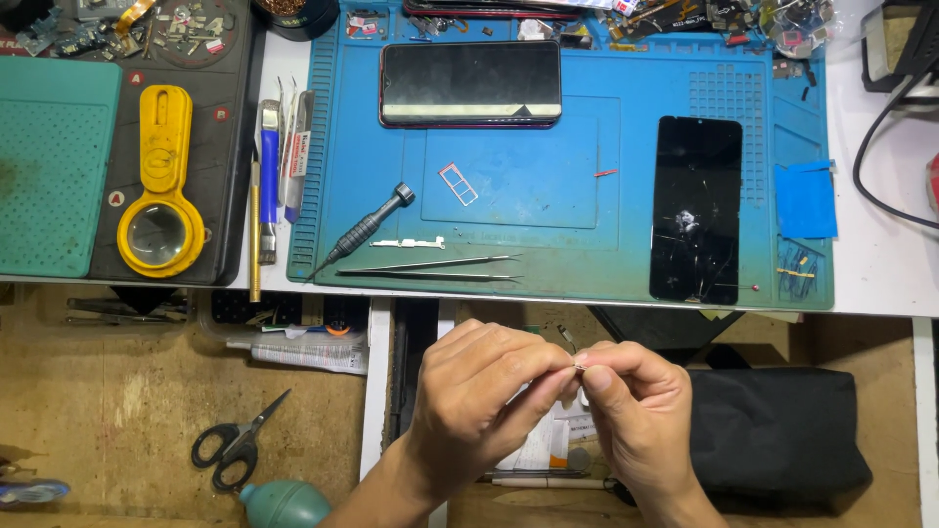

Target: Repairing a smartphone by manipulating small internal components and wires using tweezers

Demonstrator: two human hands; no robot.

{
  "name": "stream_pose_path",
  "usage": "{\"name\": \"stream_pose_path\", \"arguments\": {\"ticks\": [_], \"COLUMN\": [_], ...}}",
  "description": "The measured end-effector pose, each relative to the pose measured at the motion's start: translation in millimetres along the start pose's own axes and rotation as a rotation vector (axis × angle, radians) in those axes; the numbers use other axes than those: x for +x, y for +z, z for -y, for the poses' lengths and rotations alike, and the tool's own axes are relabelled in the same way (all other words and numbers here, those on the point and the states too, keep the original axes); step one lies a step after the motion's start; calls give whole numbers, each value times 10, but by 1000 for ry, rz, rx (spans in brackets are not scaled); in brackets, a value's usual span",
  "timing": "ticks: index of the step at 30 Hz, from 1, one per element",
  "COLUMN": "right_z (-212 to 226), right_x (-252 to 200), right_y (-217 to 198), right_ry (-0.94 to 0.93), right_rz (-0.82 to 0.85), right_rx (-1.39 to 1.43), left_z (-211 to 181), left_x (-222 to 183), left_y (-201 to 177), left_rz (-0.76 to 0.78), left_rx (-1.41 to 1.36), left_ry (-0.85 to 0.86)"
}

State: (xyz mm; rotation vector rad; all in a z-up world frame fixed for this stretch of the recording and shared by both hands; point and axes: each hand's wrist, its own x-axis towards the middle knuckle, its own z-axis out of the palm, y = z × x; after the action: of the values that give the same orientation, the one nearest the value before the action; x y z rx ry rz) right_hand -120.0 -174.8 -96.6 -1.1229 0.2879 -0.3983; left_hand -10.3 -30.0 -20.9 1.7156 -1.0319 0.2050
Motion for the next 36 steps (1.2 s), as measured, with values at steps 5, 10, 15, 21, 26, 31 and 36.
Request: {"name": "stream_pose_path", "arguments": {"ticks": [5, 10, 15, 21, 26, 31, 36], "right_z": [28, 35, 36, 39, 66, 54, 60], "right_x": [1, 2, -4, 10, 36, 42, 61], "right_y": [33, 53, 43, 40, 38, -8, -13], "right_ry": [-84, -115, -102, -95, -94, -114, -133], "right_rz": [-36, -23, -37, -40, -18, -49, -33], "right_rx": [-132, -140, -177, -143, -149, -253, -185], "left_z": [12, 13, 24, 7, 3, 3, -13], "left_x": [-13, -6, -21, -4, -39, -42, -16], "left_y": [19, 2, 2, 14, 74, 108, 99], "left_rz": [-5, 0, -5, -10, -25, -34, -24], "left_rx": [5, -1, -1, -5, -10, -15, 6], "left_ry": [9, 9, 21, 22, 8, 5, 33]}}
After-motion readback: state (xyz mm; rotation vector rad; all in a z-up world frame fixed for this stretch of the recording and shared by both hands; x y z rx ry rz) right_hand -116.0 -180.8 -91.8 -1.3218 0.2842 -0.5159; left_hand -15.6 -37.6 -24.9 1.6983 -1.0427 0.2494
